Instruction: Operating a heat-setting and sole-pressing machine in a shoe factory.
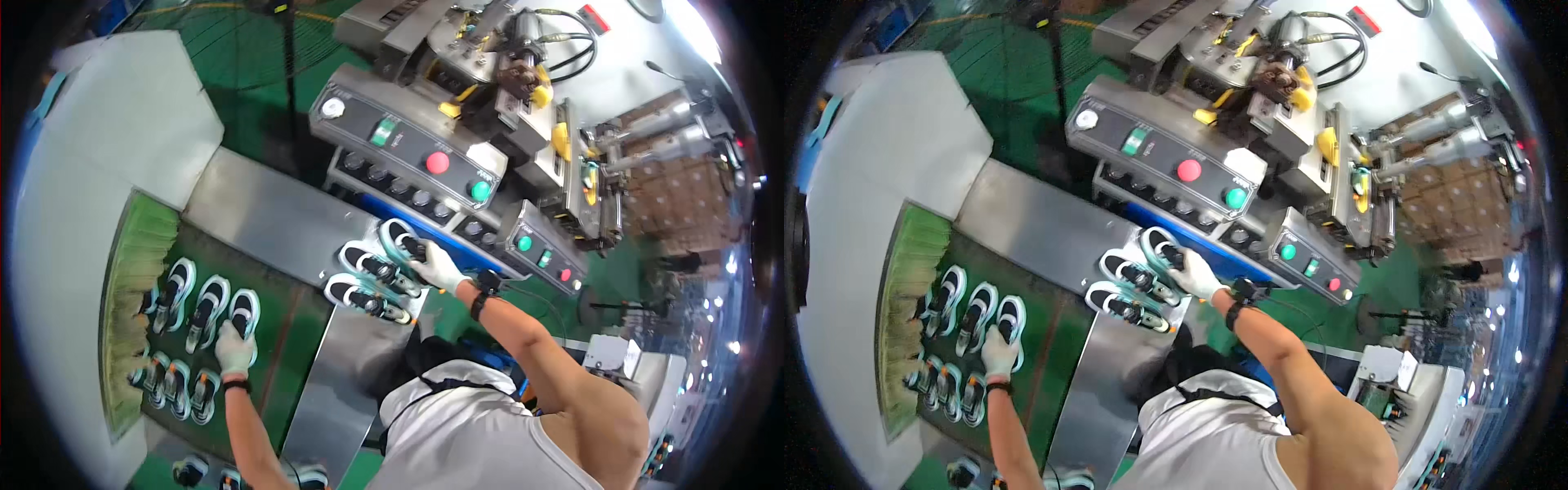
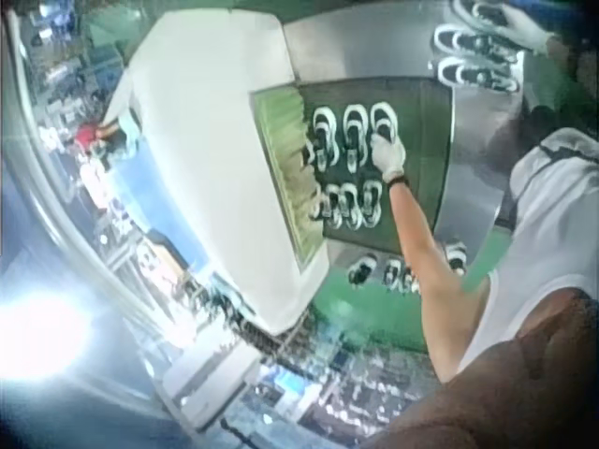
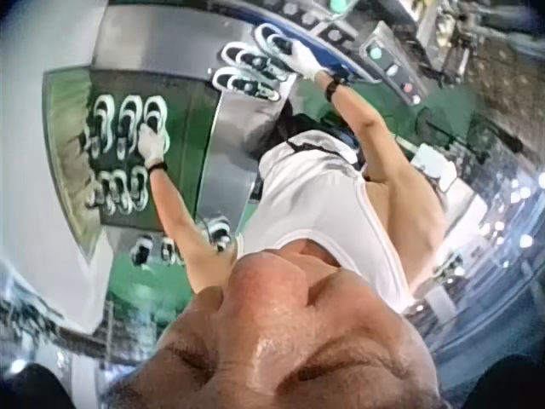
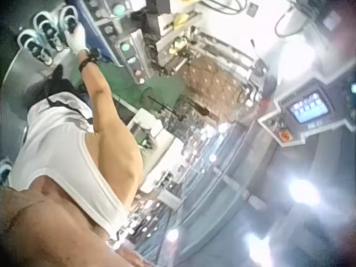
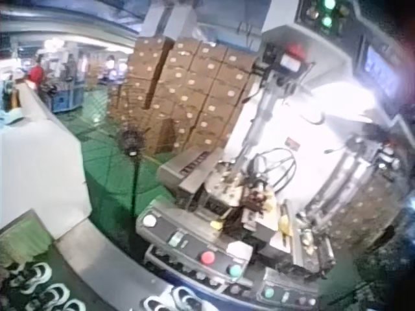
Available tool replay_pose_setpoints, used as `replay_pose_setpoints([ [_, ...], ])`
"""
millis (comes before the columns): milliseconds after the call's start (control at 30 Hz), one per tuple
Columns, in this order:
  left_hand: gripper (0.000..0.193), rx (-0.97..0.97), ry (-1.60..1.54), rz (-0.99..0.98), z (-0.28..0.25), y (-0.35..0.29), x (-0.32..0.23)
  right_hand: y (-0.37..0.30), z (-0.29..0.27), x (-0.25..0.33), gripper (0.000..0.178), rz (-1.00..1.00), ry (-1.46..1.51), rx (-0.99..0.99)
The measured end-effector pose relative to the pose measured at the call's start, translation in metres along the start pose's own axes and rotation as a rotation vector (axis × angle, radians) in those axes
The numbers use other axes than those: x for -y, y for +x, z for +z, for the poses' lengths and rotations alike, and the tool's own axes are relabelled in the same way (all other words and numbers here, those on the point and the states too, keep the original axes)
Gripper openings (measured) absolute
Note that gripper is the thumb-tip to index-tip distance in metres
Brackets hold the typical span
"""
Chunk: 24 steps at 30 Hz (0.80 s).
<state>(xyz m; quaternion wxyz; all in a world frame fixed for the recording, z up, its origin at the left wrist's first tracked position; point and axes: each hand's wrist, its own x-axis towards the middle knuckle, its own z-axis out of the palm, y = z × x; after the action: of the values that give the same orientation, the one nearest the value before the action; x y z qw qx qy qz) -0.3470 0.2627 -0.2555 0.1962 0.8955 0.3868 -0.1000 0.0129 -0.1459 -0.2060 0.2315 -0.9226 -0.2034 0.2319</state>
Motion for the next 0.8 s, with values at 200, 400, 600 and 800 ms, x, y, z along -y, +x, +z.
replay_pose_setpoints([
  [200, 0.048, -0.099, 0.072, 0.07, 0.002, -0.004, 0.006, 0.015, 0.016, 0.032, 0.053, 0.008, -0.221, 0.043],
  [400, 0.057, -0.118, -0.351, 0.114, -0.011, -0.023, -0.072, -0.008, -0.005, 0.021, 0.062, -0.143, -0.201, -0.037],
  [600, 0.061, 0.191, -1.489, 0.427, -0.106, -0.121, -0.275, -0.086, -0.079, 0.049, 0.054, -0.163, 0.952, 0.618],
  [800, 0.058, 0.1, -0.812, 1.043, -0.118, -0.048, -0.399, -0.116, -0.149, 0.038, 0.072, -0.239, 1.876, 0.795],
])
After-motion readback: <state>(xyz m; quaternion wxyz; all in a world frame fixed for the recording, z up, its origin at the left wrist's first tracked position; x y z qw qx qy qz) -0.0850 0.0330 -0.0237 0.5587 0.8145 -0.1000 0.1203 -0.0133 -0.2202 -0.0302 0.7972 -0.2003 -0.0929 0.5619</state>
